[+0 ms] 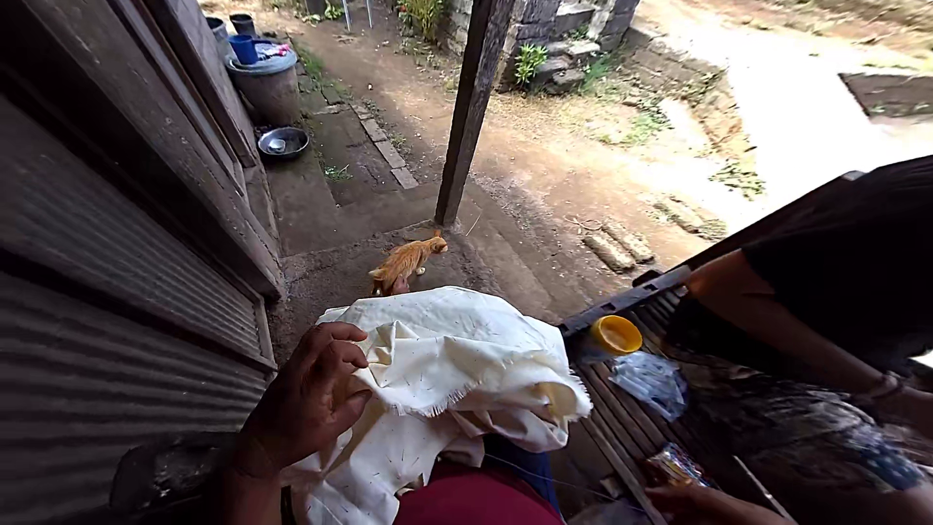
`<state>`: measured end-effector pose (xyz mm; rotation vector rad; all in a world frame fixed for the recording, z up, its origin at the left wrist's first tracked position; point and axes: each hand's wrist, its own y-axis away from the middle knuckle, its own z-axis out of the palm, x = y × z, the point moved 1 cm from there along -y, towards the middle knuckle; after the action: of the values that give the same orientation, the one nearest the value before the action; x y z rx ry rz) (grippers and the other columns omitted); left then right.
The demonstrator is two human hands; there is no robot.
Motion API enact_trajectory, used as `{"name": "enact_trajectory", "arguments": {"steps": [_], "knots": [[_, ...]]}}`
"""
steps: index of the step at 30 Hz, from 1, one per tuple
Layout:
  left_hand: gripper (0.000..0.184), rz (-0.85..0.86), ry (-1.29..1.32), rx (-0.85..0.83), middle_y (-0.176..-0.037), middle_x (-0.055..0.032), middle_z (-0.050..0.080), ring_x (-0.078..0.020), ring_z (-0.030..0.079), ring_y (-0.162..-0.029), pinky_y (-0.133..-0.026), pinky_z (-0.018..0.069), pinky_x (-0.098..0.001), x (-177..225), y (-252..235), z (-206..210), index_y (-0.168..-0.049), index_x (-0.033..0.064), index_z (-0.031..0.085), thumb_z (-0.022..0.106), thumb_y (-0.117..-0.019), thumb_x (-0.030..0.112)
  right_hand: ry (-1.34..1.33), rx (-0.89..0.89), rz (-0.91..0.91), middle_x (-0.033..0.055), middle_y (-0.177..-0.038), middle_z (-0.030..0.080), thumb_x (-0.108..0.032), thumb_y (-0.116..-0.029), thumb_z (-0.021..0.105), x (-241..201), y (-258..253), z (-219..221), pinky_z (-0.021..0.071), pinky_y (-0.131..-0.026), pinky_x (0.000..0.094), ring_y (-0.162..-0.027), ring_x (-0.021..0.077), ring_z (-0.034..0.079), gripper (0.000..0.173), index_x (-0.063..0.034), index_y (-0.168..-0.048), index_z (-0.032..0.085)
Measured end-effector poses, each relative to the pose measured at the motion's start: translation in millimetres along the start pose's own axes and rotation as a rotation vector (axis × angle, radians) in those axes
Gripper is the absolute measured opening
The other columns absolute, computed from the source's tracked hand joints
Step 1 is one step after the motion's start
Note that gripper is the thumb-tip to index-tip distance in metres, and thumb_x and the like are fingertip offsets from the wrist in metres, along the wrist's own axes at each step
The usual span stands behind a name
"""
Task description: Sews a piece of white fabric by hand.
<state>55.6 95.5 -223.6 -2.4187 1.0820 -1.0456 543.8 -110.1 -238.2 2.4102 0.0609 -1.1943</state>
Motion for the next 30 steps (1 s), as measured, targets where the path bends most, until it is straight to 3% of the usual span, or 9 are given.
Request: {"name": "enact_trajectory", "arguments": {"steps": [3,7,10,12,14,16,19,25,30], "knots": [[0.049,-0.044,-0.1,-0.036,-0.132,-0.0122,0.057,-0.0212,0.056,-0.125,-0.102,0.0497,-0.0355,-1,5,-6,-0.111,0.0124,0.054,0.075,-0.0851,0.048,0.319,0.264,0.079,0.0351,-0.125,0.064,-0.023,-0.0944,0.073,-11,-27,-9,0.0432,-0.1,0.0742,-0.118,0.0573,0.058,0.045,0.006,-0.128,0.067],[0.066,-0.093,-0.241,-0.064,-0.113,-0.0118,0.058,-0.0266,0.058,-0.108,-0.091,0.0512,-0.0427,5,9,-15,-0.102,0.0129,0.059,0.067,-0.0797,0.074,0.376,0.623,-0.322,0.0135,-0.117,0.072,-0.029,-0.0967,0.064,-66,-102,2,0.0558,-0.091,0.0555,-0.111,0.0323,0.068,0.031,-0.008,-0.117,0.074],[0.078,-0.176,-0.302,-0.094,-0.101,-0.0108,0.06,-0.0298,0.06,-0.097,-0.083,0.0526,-0.049,13,12,-16,-0.101,0.0116,0.063,0.061,-0.0744,0.085,0.387,0.547,-0.541,0.0106,-0.12,0.072,-0.027,-0.0939,0.068,-128,-164,34,0.0519,-0.095,0.0602,-0.115,0.0334,0.066,0.028,-0.0114,-0.115,0.075],[0.092,-0.279,-0.317,-0.125,-0.099,-0.0096,0.067,-0.0296,0.066,-0.096,-0.084,0.0547,-0.0524,15,15,-18,-0.116,0.0081,0.066,0.047,-0.0783,0.09,0.431,0.424,-0.552,0.0126,-0.129,0.069,-0.031,-0.0933,0.071,-162,-196,57,0.0431,-0.106,0.0645,-0.124,0.0358,0.062,0.044,-0.0113,-0.132,0.068],[0.086,-0.387,-0.238,-0.188,-0.1,-0.0053,0.072,-0.0244,0.07,-0.096,-0.088,0.0561,-0.0517,15,17,-21,-0.135,0.0111,0.061,0.037,-0.0918,0.081,0.517,0.306,-0.495,0.0156,-0.131,0.067,-0.035,-0.0922,0.074,-182,-221,72,0.0341,-0.114,0.0662,-0.128,0.0379,0.059,0.061,-0.0102,-0.146,0.057],[0.054,-0.433,-0.137,-0.207,-0.093,-0.0013,0.072,-0.018,0.069,-0.084,-0.08,0.0575,-0.0459,11,18,-20,-0.138,0.0162,0.061,0.044,-0.1042,0.055,0.543,0.247,-0.492,0.0171,-0.109,0.073,-0.023,-0.092,0.072,-185,-239,82,0.035,-0.112,0.0651,-0.113,0.0387,0.066,0.038,-0.0048,-0.125,0.068],[0.033,-0.483,-0.103,-0.055,-0.083,-0.0002,0.068,-0.0142,0.065,-0.072,-0.07,0.0558,-0.0391,5,14,-13,-0.131,0.0134,0.065,0.055,-0.1015,0.025,0.417,0.318,-0.604,0.0113,-0.092,0.072,-0.017,-0.0947,0.067,-180,-239,72,0.0459,-0.103,0.0583,-0.098,0.0315,0.07,0.014,-0.0052,-0.1,0.074],[0.021,-0.555,0.306,0.36,-0.094,0.0043,0.064,0.0005,0.063,-0.084,-0.077,0.0544,-0.0192,15,-10,-12,-0.119,0.0066,0.06,0.046,-0.1029,0.01,0.14,0.66,-0.637,0.0027,-0.097,0.073,-0.019,-0.0967,0.062,-142,-193,3,0.0576,-0.085,0.0266,-0.092,0.0049,0.068,0.018,-0.0063,-0.101,0.074],[0.019,-0.572,0.26,0.03,-0.087,0.0049,0.065,-0.0027,0.062,-0.076,-0.071,0.0534,-0.0234,1,-24,-6,-0.111,0.0129,0.066,0.048,-0.1041,0.014,0.247,0.591,-0.31,0.0108,-0.096,0.074,-0.019,-0.1009,0.06,-93,-192,-10,0.0576,-0.085,0.0441,-0.09,0.0195,0.071,0.021,-0.0034,-0.105,0.074]]}}
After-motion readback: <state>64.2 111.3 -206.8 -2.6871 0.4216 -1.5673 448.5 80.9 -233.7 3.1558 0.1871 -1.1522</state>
